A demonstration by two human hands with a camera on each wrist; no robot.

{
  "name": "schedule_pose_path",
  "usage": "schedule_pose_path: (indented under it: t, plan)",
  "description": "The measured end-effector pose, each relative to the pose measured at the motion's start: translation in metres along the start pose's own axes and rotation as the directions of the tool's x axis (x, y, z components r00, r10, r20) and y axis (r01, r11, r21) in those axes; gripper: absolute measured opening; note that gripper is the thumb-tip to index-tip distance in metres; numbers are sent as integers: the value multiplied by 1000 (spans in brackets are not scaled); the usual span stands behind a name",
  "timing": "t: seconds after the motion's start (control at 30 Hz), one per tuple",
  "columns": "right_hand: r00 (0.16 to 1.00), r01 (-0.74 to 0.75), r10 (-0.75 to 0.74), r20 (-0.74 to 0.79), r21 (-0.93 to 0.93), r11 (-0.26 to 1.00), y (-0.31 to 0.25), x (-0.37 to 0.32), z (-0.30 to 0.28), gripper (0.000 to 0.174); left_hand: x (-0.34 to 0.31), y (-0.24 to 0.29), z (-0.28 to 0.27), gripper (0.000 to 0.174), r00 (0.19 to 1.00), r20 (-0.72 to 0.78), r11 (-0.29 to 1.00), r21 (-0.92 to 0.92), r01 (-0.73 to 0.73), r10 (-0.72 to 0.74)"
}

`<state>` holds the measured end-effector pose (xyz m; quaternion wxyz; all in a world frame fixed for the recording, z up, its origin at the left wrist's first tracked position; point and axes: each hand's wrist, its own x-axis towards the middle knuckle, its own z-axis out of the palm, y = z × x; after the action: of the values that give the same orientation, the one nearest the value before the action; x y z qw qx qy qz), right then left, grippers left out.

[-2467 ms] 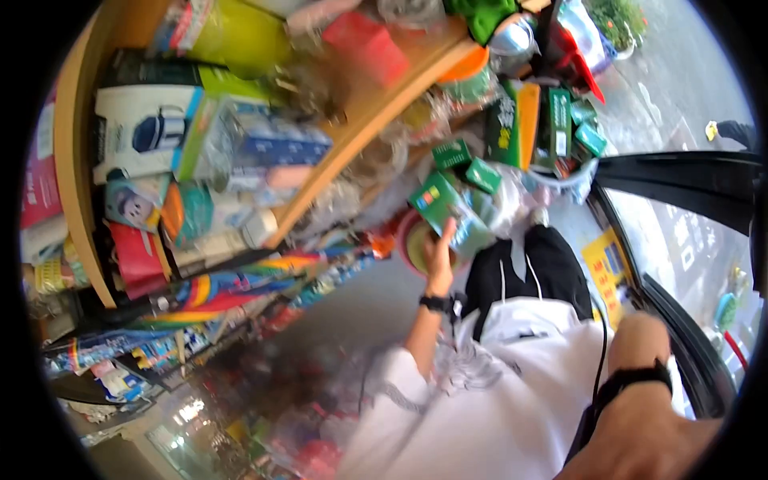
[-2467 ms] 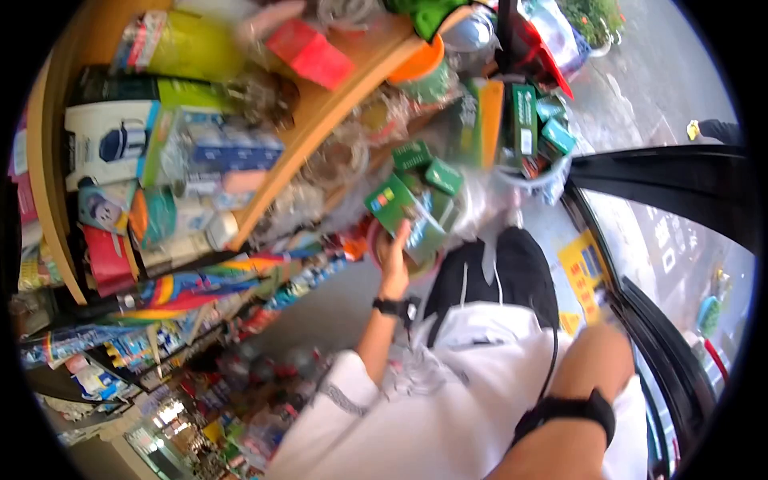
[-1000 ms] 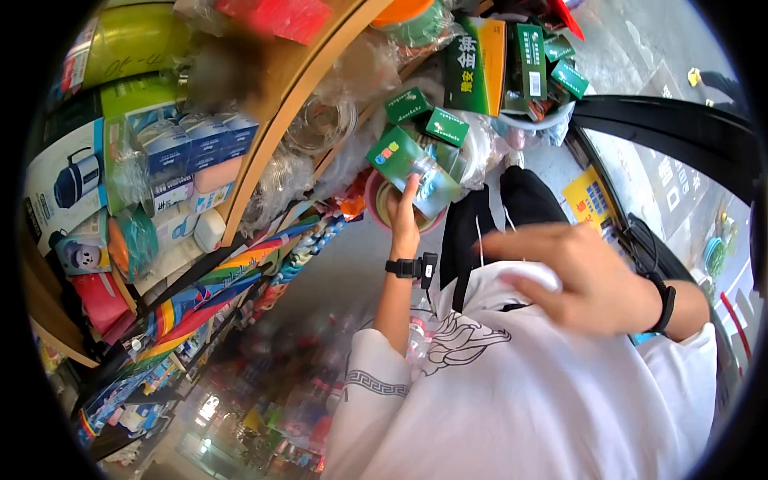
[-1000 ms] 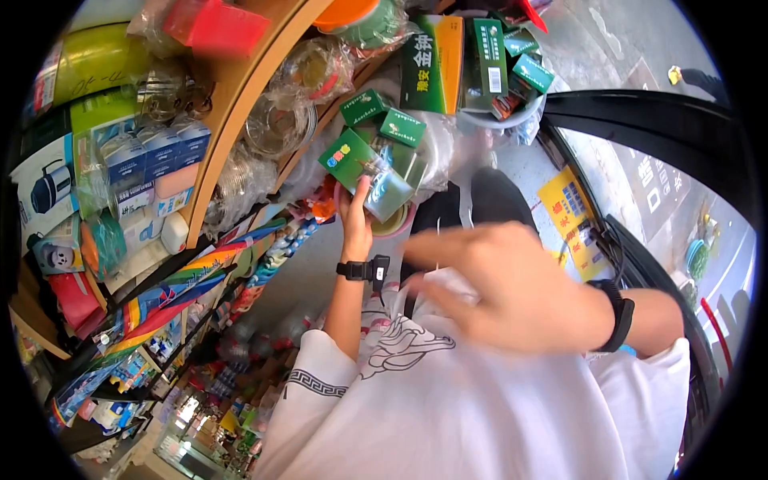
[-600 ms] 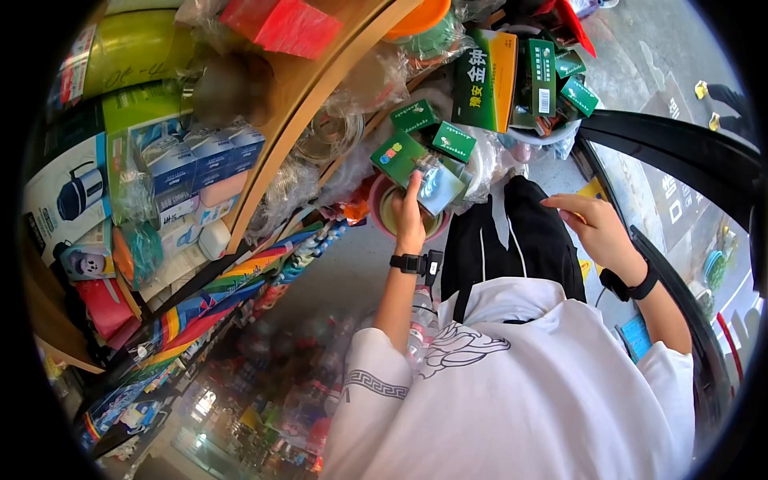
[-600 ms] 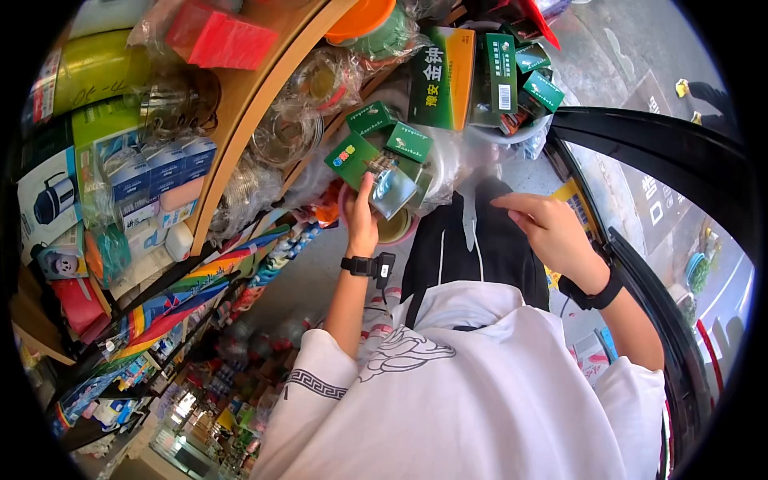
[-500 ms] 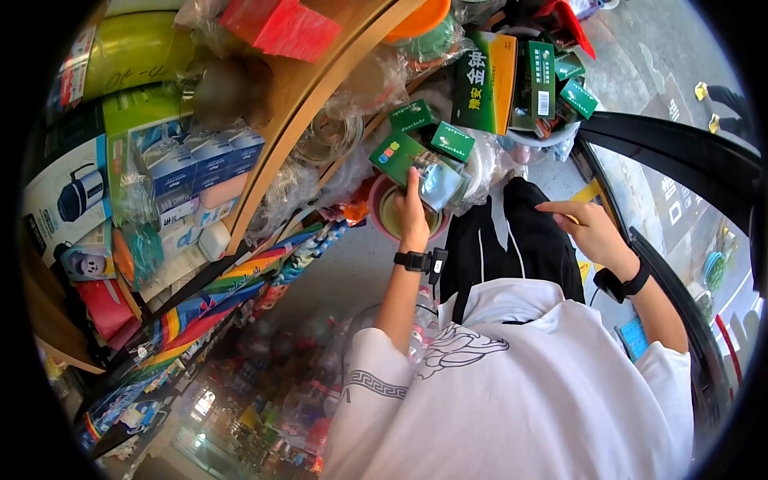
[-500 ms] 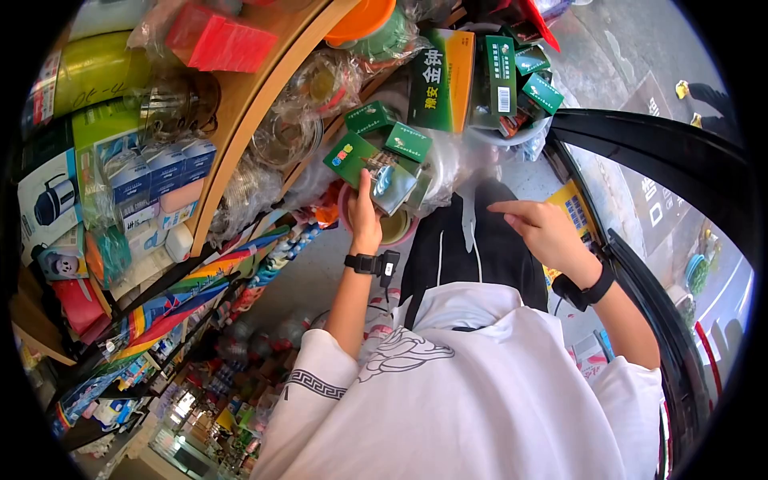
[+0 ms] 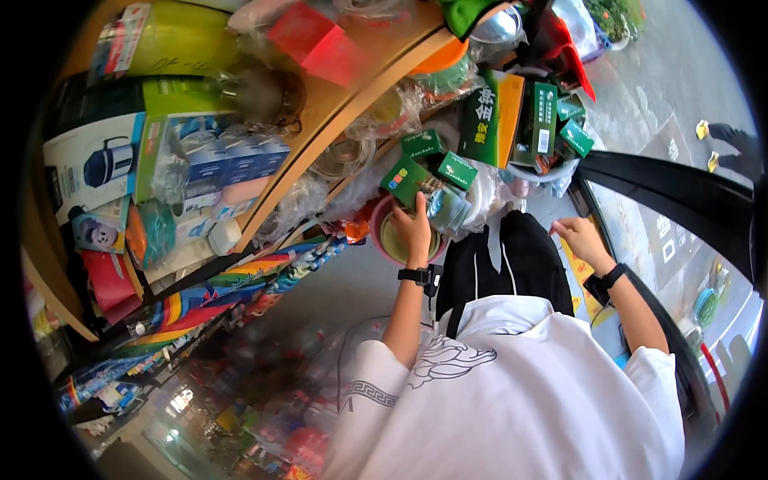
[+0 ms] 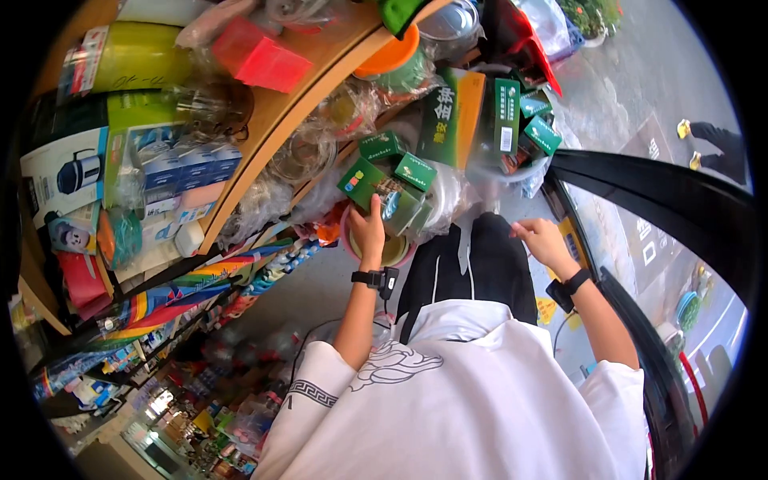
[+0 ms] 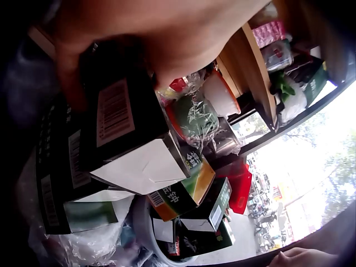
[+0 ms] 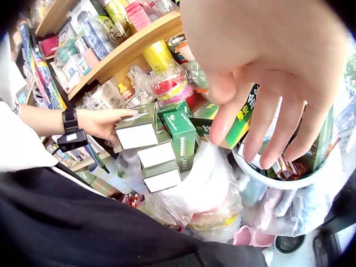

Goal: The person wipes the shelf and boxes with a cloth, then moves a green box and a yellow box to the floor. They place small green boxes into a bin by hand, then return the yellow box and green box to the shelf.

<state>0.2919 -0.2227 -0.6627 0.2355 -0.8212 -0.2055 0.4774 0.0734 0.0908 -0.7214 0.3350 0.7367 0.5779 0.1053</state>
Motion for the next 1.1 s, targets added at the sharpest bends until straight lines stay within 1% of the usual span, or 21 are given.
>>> schedule_pose_path:
  t: [0.03, 0.07, 0.13, 0.2, 0.23, 0.27, 0.3, 0.33, 0.4, 0.47, 0.53, 0.6, 0.67, 0.77, 0.8, 0.87, 0.9, 0.97, 1.0, 1.07, 1.1]
  plan:
    - [999, -39, 40, -17, 41, 998, 0, 1, 2, 41, 2, 2, -5, 62, 999, 33, 996, -86, -37, 40]
    - [999, 31, -32, -43, -18, 999, -4, 3, 2, 42, 6, 1, -5, 62, 999, 12, 994, -101, -46, 47]
    - [999, 32, -35, -32, -86, 996, -13, 5, 0, 45, 9, -5, -12, 57, 985, 164, 980, -195, -29, 62]
    - [988, 125, -137, -73, -157, 980, -27, 11, 0, 47, 11, -21, -12, 55, 989, 129, 971, -238, -38, 71]
    - [990, 130, -137, -38, -152, 980, -43, 14, -4, 47, 12, -32, -13, 56, 945, 311, 897, -381, 225, -105]
    - [990, 135, -138, -5, -149, 979, -57, 18, -9, 47, 12, -33, -19, 56, 833, 507, 746, -461, 480, -222]
    - [967, 244, -250, -40, -117, 963, -57, 29, -5, 40, 9, -35, -25, 56, 807, 556, 729, -467, 501, -198]
    - [963, 260, -267, -41, -127, 957, -65, 38, -7, 40, 6, -37, -30, 56, 817, 544, 725, -483, 491, -191]
    - [826, 509, -536, -174, -178, 842, -92, 53, -11, 21, -1, -45, -36, 55, 839, 521, 814, -412, 409, -157]
    - [817, 536, -563, -126, -194, 822, -113, 72, -16, 18, -6, -63, -39, 55, 850, 508, 795, -455, 401, -139]
    - [811, 557, -580, -69, -211, 803, -131, 89, -17, 18, -12, -84, -43, 56, 843, 491, 716, -505, 482, -222]
    - [800, 581, -600, -8, -243, 777, -142, 104, -12, 31, -24, -104, -55, 55, 837, 483, 683, -521, 511, -258]
    - [776, 588, -621, -111, -228, 776, -155, 104, -12, 32, -42, -142, -61, 52, 829, 478, 631, -555, 542, -291]
    - [744, 627, -615, -261, -45, 778, -188, 90, -21, 23, -74, -181, -72, 45, 846, 359, 585, -612, 532, -394]
    - [738, 631, -620, -267, -54, 774, -198, 86, -27, 23, -82, -208, -74, 44, 843, 357, 599, -594, 537, -401]
    - [647, 650, -622, -441, -107, 752, -223, 80, -45, 22, -98, -241, -80, 42, 817, 354, 594, -563, 575, -455]
    - [575, 716, -644, -504, -71, 694, -229, 87, -54, 22, -112, -251, -83, 41, 786, 355, 570, -547, 614, -506]
    - [261, 740, -740, -620, -364, 566, -247, 95, -79, 20, -133, -294, -70, 44, 709, 385, 444, -578, 685, -591]
    - [92, 731, -747, -658, -465, 499, -269, 82, -89, 21, -147, -298, -72, 44, 711, 388, 441, -584, 682, -586]
    - [-21, 607, -722, -691, -583, 540, -300, 70, -107, 32, -168, -291, -76, 51, 663, 382, 432, -533, 727, -644]
    - [-11, 492, -738, -675, -646, 584, -307, 75, -114, 49, -171, -290, -76, 51, 666, 381, 431, -539, 724, -641]
